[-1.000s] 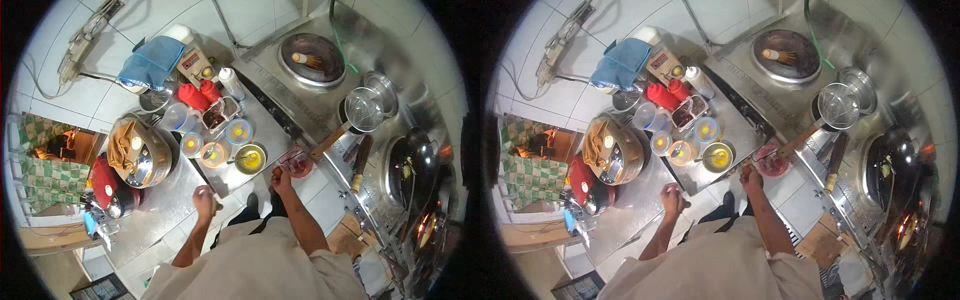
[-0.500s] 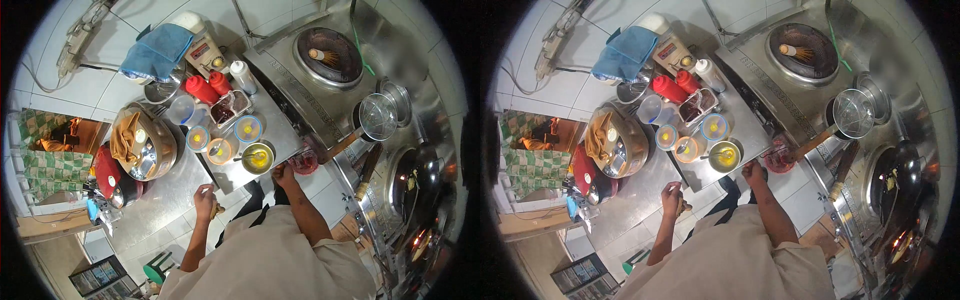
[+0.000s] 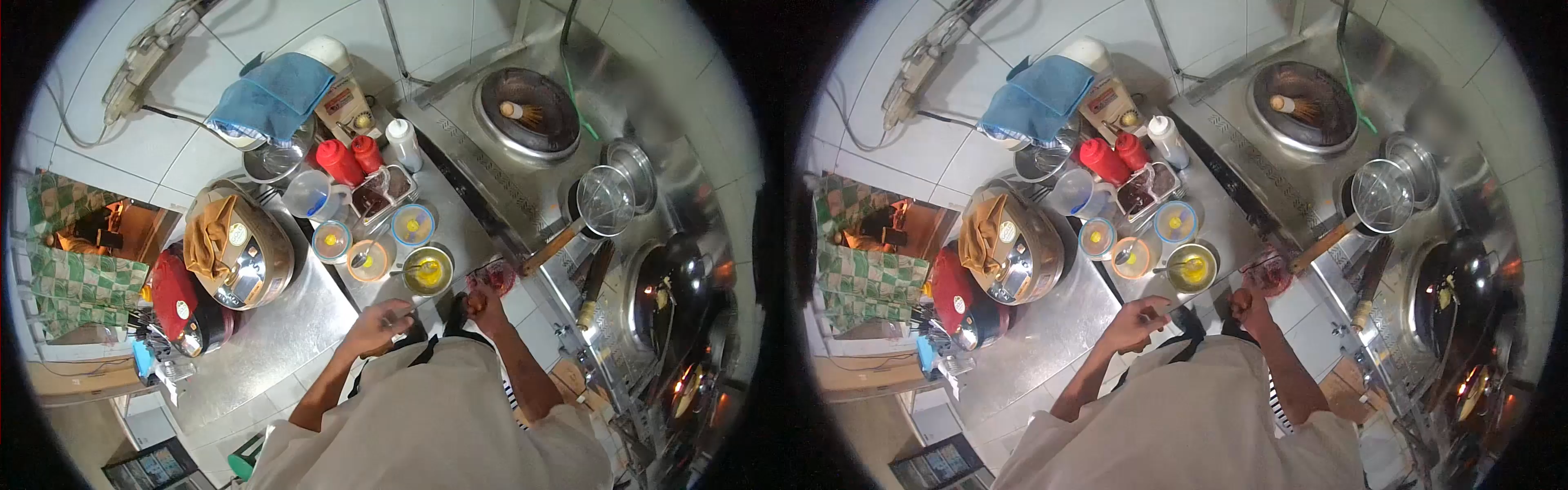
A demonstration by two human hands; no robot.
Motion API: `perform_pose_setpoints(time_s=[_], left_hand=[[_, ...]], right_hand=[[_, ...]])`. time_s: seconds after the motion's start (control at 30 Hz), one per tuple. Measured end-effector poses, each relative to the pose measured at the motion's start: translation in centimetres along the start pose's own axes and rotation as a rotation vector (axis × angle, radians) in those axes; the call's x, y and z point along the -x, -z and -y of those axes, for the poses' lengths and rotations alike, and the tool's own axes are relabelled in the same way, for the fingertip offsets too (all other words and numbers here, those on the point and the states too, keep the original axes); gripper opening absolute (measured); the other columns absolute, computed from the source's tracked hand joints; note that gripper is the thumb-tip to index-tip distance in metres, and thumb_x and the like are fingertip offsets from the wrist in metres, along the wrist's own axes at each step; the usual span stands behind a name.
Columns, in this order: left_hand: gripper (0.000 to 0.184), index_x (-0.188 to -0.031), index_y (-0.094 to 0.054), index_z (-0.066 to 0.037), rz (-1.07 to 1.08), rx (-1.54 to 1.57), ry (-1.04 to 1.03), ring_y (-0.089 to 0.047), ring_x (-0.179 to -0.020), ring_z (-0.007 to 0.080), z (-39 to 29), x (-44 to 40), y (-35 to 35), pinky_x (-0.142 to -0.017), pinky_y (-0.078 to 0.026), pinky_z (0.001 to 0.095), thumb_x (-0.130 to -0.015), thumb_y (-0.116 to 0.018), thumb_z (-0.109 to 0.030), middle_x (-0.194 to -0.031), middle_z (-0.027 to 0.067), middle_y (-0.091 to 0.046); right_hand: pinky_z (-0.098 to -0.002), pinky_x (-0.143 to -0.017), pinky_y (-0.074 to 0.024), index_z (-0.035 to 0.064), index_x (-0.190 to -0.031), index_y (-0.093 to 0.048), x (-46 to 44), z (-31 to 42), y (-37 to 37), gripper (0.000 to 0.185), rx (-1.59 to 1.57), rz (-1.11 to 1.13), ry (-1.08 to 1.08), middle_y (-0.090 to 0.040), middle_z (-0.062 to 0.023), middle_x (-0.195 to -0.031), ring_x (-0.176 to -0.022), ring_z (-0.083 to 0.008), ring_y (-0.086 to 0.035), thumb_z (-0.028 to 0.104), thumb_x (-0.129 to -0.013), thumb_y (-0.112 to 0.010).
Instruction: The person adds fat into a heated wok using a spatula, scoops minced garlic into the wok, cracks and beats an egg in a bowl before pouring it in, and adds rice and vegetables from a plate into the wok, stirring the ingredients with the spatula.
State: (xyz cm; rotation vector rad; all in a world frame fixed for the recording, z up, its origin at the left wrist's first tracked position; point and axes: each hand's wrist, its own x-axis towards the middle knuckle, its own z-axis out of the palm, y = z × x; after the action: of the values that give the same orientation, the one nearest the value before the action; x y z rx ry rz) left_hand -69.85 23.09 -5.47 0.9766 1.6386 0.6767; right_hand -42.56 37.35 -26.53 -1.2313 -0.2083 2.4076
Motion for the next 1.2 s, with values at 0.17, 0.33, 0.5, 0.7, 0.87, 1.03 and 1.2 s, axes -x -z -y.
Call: perform_pose_setpoints(time_s=[0.17, 0.33, 0.5, 0.7, 0.87, 1.03, 1.2], left_hand=[[0.045, -0.128, -0.064, -0.003, 0.108, -0.091, -0.219, -0.07, -0.082, 0.0225, -0.5, -4.4, -1.2, -0.076, -0.054, 0.0363, -0.092, -0.072, -0.03, -0.095, 0.0146, -0.073], [0.038, -0.126, -0.063, -0.003, 0.118, 0.083, -0.385, -0.066, -0.097, 0.0193, -1.3, -7.7, -1.8, -0.09, -0.051, 0.0334, -0.092, -0.072, -0.019, -0.109, 0.011, -0.071], [0.021, -0.1, -0.068, 0.003, 0.132, -0.042, -0.567, -0.063, -0.093, 0.0215, 1.5, -9.6, -0.6, -0.085, -0.051, 0.0389, -0.087, -0.067, -0.013, -0.104, 0.0144, -0.07], [0.022, -0.098, -0.07, -0.005, -0.152, -0.189, -0.726, -0.068, -0.085, 0.0375, 1.5, -9.2, 0.0, -0.077, -0.054, 0.0472, -0.082, -0.062, -0.019, -0.089, 0.02, -0.07], [0.047, -0.12, -0.065, -0.001, -0.102, -0.357, -0.485, -0.067, -0.101, 0.0386, 2.7, -9.5, -0.1, -0.088, -0.053, 0.0469, -0.079, -0.067, -0.024, -0.107, 0.0235, -0.069], [0.032, -0.107, -0.069, -0.004, -0.638, -0.428, -0.884, -0.069, -0.092, 0.0381, 6.5, -11.2, -0.6, -0.08, -0.054, 0.0486, -0.082, -0.067, -0.023, -0.094, 0.0223, -0.07], [0.039, -0.127, -0.065, -0.004, -0.18, -0.498, -0.468, -0.066, -0.092, 0.0303, 0.8, -7.2, -1.8, -0.082, -0.053, 0.0463, -0.097, -0.063, -0.03, -0.102, 0.0164, -0.069]], right_hand=[[-0.0309, -0.072, -0.0539, 0.0027, -0.108, -0.066, 6.7, 3.9, -9.1, 0.029, 0.578, 0.234, 0.168, -0.065, -0.0028, -0.091, -0.077, -0.0139, -0.062, 0.03, -0.1, -0.063], [-0.0261, -0.068, -0.0528, 0.0062, -0.127, -0.061, 7.6, 7.4, -16.7, 0.04, 1.083, 0.474, 0.062, -0.065, -0.0022, -0.098, -0.074, -0.0096, -0.061, 0.039, -0.105, -0.053], [-0.0313, -0.08, -0.0508, 0.0073, -0.134, -0.053, -0.8, 7.4, -13.6, 0.051, 1.468, 0.505, -0.004, -0.062, -0.005, -0.104, -0.086, -0.0166, -0.058, 0.046, -0.102, -0.057], [-0.0364, -0.084, -0.0497, 0.0033, -0.116, -0.061, -0.9, 8.0, -18.1, 0.032, 1.757, 0.437, -0.102, -0.063, -0.0114, -0.103, -0.093, -0.0202, -0.059, 0.029, -0.102, -0.047], [-0.0421, -0.095, -0.049, -0.0008, -0.125, -0.058, -6.9, 6.6, -14.8, 0.041, 1.873, 0.58, 0.315, -0.063, -0.0164, -0.11, -0.103, -0.028, -0.061, 0.029, -0.106, -0.037], [-0.0538, -0.104, -0.0431, -0.0016, -0.145, -0.043, -10.5, 4.2, -16.2, 0.055, 1.941, 0.69, 0.424, -0.051, -0.0274, -0.139, -0.124, -0.0433, -0.054, 0.034, -0.104, -0.041], [-0.0541, -0.101, -0.0439, -0.0018, -0.142, -0.045, -4.5, 2.0, -21.8, 0.053, 2.017, 0.59, 0.542, -0.053, -0.0279, -0.136, -0.12, -0.0442, -0.055, 0.034, -0.104, -0.041]])
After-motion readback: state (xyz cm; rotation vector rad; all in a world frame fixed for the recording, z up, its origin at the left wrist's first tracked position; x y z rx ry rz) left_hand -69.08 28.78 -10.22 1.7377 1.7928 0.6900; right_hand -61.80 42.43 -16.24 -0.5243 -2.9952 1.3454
